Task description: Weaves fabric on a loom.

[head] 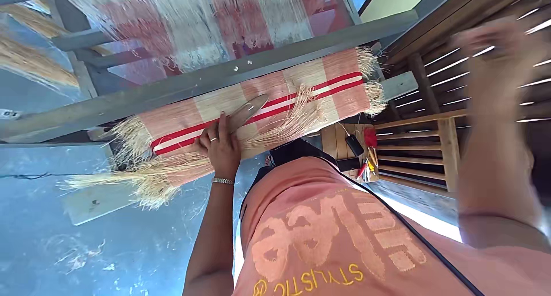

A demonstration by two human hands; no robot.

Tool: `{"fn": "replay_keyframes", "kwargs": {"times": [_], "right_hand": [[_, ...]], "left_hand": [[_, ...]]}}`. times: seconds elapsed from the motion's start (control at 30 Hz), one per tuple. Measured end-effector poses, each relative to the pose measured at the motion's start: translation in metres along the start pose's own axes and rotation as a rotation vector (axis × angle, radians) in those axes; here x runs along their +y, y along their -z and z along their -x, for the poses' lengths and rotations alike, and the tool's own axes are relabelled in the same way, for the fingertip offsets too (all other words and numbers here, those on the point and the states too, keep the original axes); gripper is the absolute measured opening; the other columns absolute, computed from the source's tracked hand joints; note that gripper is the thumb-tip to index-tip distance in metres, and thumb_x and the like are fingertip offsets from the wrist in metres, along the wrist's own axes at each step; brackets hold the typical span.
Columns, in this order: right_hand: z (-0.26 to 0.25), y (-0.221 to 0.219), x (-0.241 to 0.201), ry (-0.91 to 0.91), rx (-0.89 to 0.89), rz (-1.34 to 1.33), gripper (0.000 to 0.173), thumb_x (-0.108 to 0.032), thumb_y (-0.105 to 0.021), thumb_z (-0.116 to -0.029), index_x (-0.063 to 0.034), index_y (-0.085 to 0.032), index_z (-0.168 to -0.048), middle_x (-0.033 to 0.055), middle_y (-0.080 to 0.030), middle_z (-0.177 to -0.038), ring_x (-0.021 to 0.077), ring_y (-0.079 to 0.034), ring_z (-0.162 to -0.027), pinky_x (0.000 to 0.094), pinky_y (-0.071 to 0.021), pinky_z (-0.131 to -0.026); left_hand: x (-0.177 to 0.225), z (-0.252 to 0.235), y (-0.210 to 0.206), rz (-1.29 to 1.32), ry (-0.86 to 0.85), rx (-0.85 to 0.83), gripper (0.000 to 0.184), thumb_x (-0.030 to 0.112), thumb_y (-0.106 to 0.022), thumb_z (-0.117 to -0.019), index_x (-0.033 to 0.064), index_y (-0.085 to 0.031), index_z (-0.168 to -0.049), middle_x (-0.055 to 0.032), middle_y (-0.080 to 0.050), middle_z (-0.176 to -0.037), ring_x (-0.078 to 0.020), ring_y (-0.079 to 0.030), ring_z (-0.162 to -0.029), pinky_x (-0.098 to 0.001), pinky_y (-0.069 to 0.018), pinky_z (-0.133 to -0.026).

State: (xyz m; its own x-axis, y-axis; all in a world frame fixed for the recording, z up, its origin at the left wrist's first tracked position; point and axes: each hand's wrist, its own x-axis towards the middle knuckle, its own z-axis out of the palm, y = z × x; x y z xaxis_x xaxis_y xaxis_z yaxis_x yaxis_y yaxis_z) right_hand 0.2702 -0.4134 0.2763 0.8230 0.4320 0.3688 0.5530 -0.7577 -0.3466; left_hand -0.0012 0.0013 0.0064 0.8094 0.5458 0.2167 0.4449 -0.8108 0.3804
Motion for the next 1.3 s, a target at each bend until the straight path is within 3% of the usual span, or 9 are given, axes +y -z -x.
{"fn": "replay_keyframes", "kwargs": {"times": [0.07, 0.13, 0.2, 0.33, 0.53, 0.67, 0.93, 1.3], "right_hand": [[0.001, -0.086, -0.037, 0.110, -0.267, -0.108, 0.025, -0.017, -0.063, -0.1012, 0.0020, -0.070, -0.116, 0.0233, -0.068, -0.119, 0.0379, -0.062, -0.119, 0.0555, -0.0450, -0.108], [0.003, -0.166, -0.070, 0.200, -0.455, -0.308, 0.022, -0.016, -0.065, -0.0994, -0.0021, -0.070, -0.116, 0.0147, -0.071, -0.116, 0.0286, -0.067, -0.113, 0.0504, -0.0523, -0.103], [0.006, -0.225, -0.105, 0.214, -0.587, -0.562, 0.020, -0.017, -0.066, -0.0984, -0.0032, -0.070, -0.113, 0.0103, -0.073, -0.109, 0.0198, -0.072, -0.100, 0.0415, -0.0607, -0.090], [0.004, -0.277, -0.165, 0.050, -0.770, -0.744, 0.018, -0.015, -0.074, -0.0932, -0.0027, -0.072, -0.107, 0.0116, -0.071, -0.101, 0.0196, -0.068, -0.086, 0.0406, -0.0576, -0.082], [0.002, -0.303, -0.179, -0.086, -0.755, -0.675, 0.034, -0.017, -0.081, -0.0875, 0.0000, -0.064, -0.112, 0.0130, -0.071, -0.094, 0.0222, -0.071, -0.081, 0.0437, -0.0608, -0.079], [-0.002, -0.301, -0.174, -0.063, -0.781, -0.590, 0.030, -0.021, -0.081, -0.0885, -0.0002, -0.068, -0.105, 0.0131, -0.071, -0.091, 0.0230, -0.071, -0.079, 0.0450, -0.0604, -0.079], [0.000, -0.268, -0.171, 0.052, -0.771, -0.516, 0.019, -0.017, -0.075, -0.0919, -0.0028, -0.071, -0.104, 0.0106, -0.074, -0.093, 0.0212, -0.072, -0.084, 0.0433, -0.0595, -0.083], [-0.005, -0.255, -0.154, -0.007, -0.815, -0.523, 0.020, -0.018, -0.077, -0.0894, -0.0033, -0.072, -0.102, 0.0110, -0.072, -0.090, 0.0229, -0.070, -0.081, 0.0477, -0.0576, -0.080]], "left_hand": [[0.003, -0.004, 0.016, 0.010, -0.013, -0.030, 0.055, 0.028, -0.051, -0.1039, 0.0180, -0.039, -0.157, -0.0156, -0.053, -0.146, -0.0403, -0.047, -0.137, -0.0742, -0.0182, -0.112], [0.010, -0.009, 0.032, -0.037, -0.054, -0.023, 0.046, 0.025, -0.057, -0.1024, 0.0184, -0.051, -0.148, -0.0119, -0.059, -0.141, -0.0389, -0.051, -0.134, -0.0751, -0.0207, -0.111], [0.018, -0.012, 0.046, -0.087, -0.089, -0.036, 0.044, 0.022, -0.059, -0.1017, 0.0219, -0.055, -0.145, -0.0083, -0.060, -0.140, -0.0372, -0.052, -0.132, -0.0727, -0.0263, -0.109], [0.034, -0.015, 0.062, -0.156, -0.090, -0.040, 0.043, 0.021, -0.058, -0.1025, 0.0261, -0.056, -0.145, -0.0061, -0.061, -0.138, -0.0339, -0.052, -0.130, -0.0659, -0.0319, -0.105], [0.044, -0.015, 0.067, -0.206, -0.086, -0.025, 0.043, 0.020, -0.059, -0.1022, 0.0277, -0.057, -0.145, -0.0035, -0.062, -0.137, -0.0315, -0.053, -0.129, -0.0636, -0.0329, -0.104], [0.041, -0.016, 0.069, -0.215, -0.102, -0.031, 0.044, 0.022, -0.060, -0.1020, 0.0286, -0.056, -0.145, -0.0034, -0.062, -0.137, -0.0315, -0.053, -0.130, -0.0632, -0.0329, -0.105], [0.051, -0.019, 0.084, -0.192, -0.200, -0.015, 0.043, 0.023, -0.059, -0.1025, 0.0302, -0.057, -0.145, -0.0019, -0.062, -0.137, -0.0284, -0.053, -0.130, -0.0603, -0.0314, -0.106], [0.058, -0.018, 0.097, -0.168, -0.268, -0.009, 0.040, 0.023, -0.057, -0.1030, 0.0267, -0.060, -0.143, -0.0017, -0.062, -0.138, -0.0273, -0.052, -0.130, -0.0590, -0.0303, -0.107]]}}
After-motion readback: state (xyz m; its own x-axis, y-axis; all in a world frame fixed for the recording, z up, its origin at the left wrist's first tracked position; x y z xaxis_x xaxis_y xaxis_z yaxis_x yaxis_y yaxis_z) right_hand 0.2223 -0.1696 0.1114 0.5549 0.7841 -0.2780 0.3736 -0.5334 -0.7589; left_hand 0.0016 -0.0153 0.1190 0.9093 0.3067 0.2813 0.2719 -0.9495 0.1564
